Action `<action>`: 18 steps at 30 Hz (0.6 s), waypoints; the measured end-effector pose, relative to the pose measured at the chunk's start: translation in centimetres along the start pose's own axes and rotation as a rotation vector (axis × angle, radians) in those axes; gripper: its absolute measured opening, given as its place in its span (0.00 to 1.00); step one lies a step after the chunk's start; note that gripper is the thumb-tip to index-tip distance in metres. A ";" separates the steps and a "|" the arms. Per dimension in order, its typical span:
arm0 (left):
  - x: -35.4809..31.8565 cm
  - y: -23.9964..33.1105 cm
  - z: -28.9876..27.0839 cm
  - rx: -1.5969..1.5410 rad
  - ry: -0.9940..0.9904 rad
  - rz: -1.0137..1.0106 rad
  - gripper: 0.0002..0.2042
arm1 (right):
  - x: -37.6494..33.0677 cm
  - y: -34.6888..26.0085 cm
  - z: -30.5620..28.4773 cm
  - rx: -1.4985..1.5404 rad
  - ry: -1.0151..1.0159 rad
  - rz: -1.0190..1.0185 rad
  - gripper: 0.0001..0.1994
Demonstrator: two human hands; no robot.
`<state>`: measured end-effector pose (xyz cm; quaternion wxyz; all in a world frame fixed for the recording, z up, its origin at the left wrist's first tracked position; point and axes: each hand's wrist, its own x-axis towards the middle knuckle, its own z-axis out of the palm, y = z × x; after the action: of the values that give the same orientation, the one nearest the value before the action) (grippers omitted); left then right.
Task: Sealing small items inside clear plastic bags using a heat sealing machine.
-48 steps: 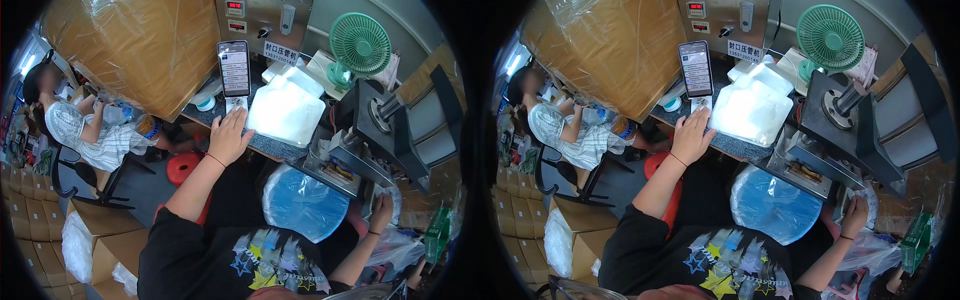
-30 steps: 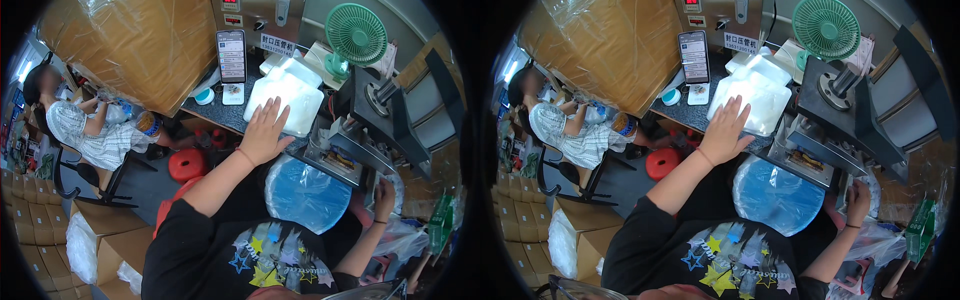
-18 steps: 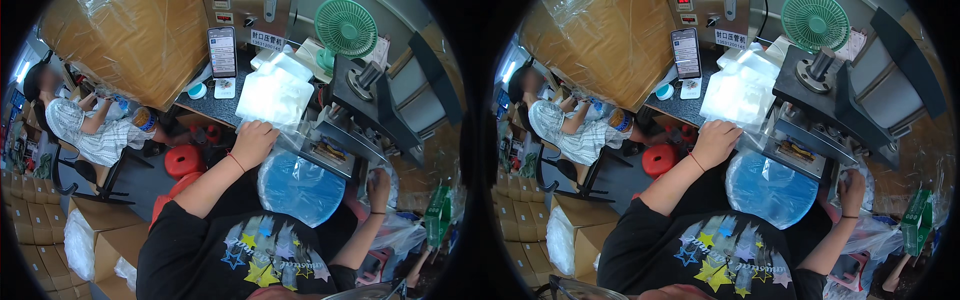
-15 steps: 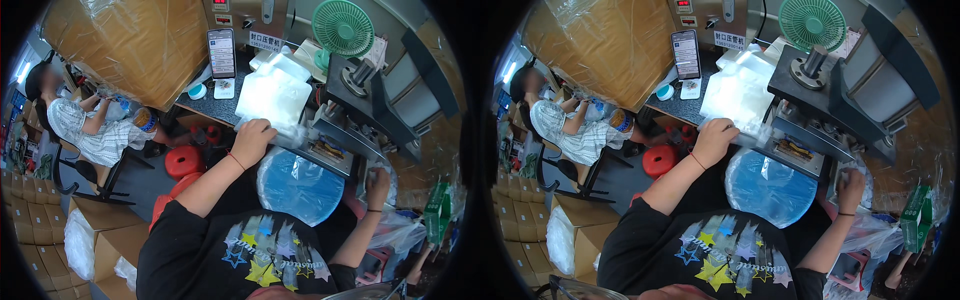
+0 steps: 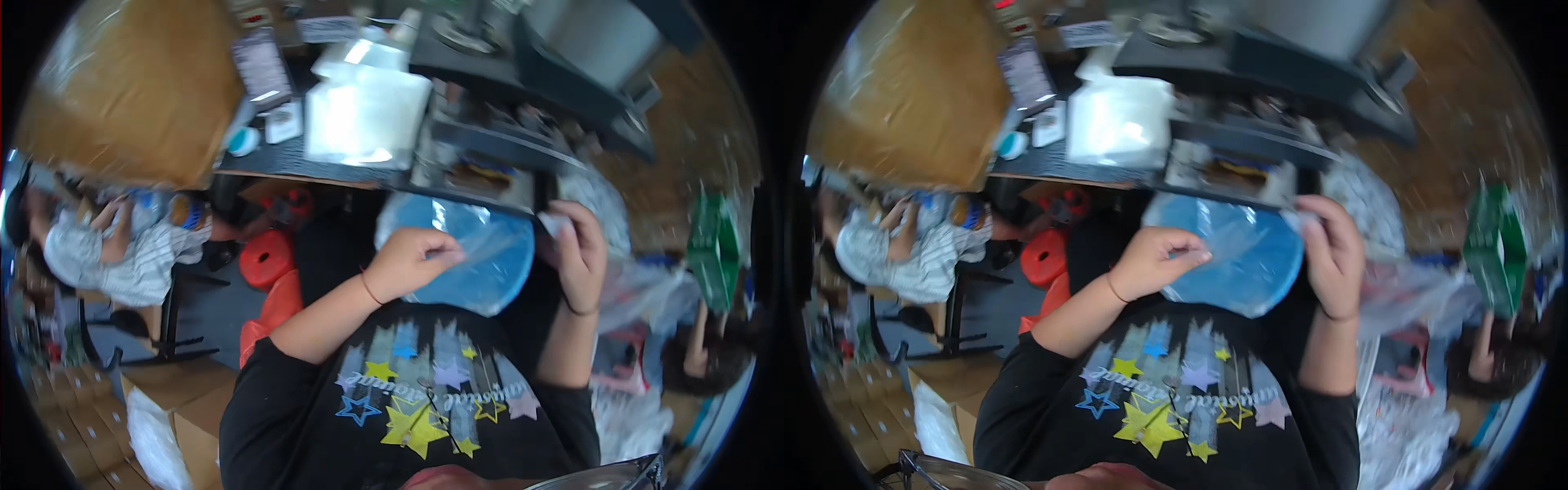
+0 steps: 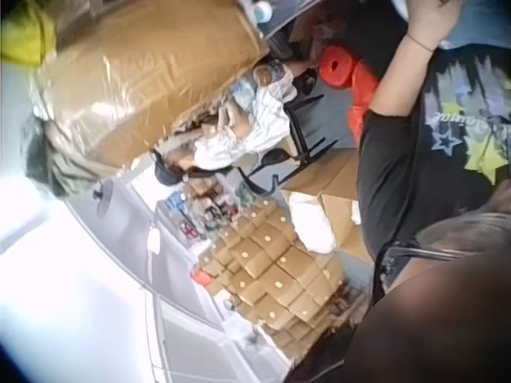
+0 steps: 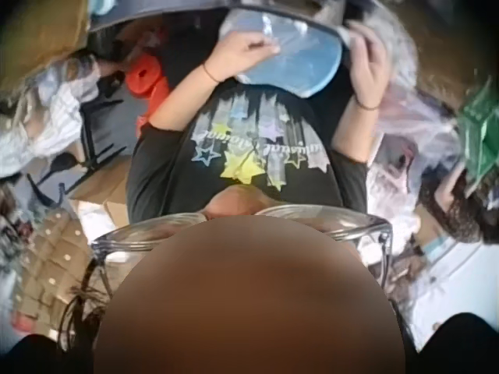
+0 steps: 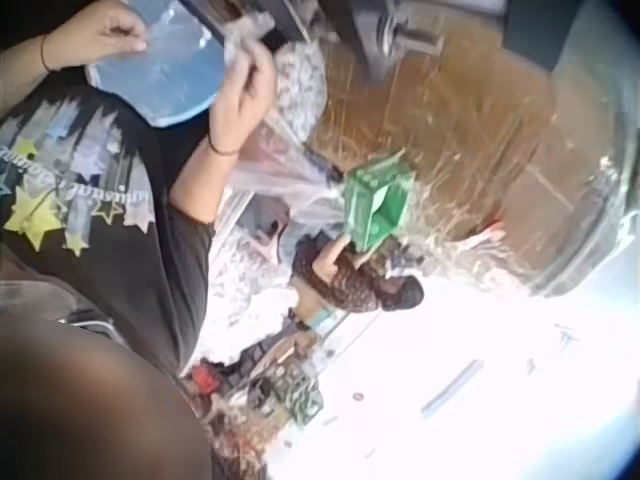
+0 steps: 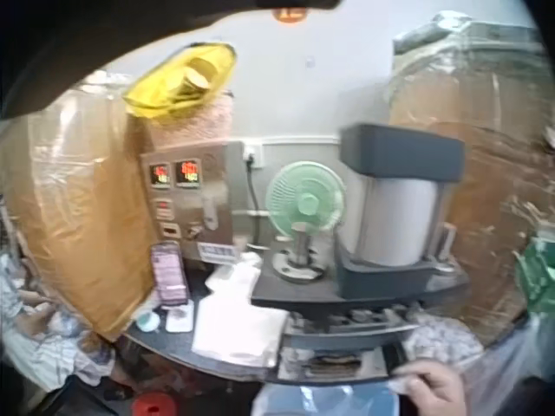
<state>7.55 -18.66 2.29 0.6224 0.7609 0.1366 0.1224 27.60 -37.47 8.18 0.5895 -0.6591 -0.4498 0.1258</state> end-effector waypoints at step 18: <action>1.9 -1.3 2.8 -0.712 -0.320 -0.476 0.15 | 2.5 6.2 -8.4 -1.158 -0.166 0.156 0.15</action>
<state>10.27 -20.28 0.47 0.8693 0.4563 0.1592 -0.1037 37.61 -40.64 5.88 0.0853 -0.8927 -0.4401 -0.0460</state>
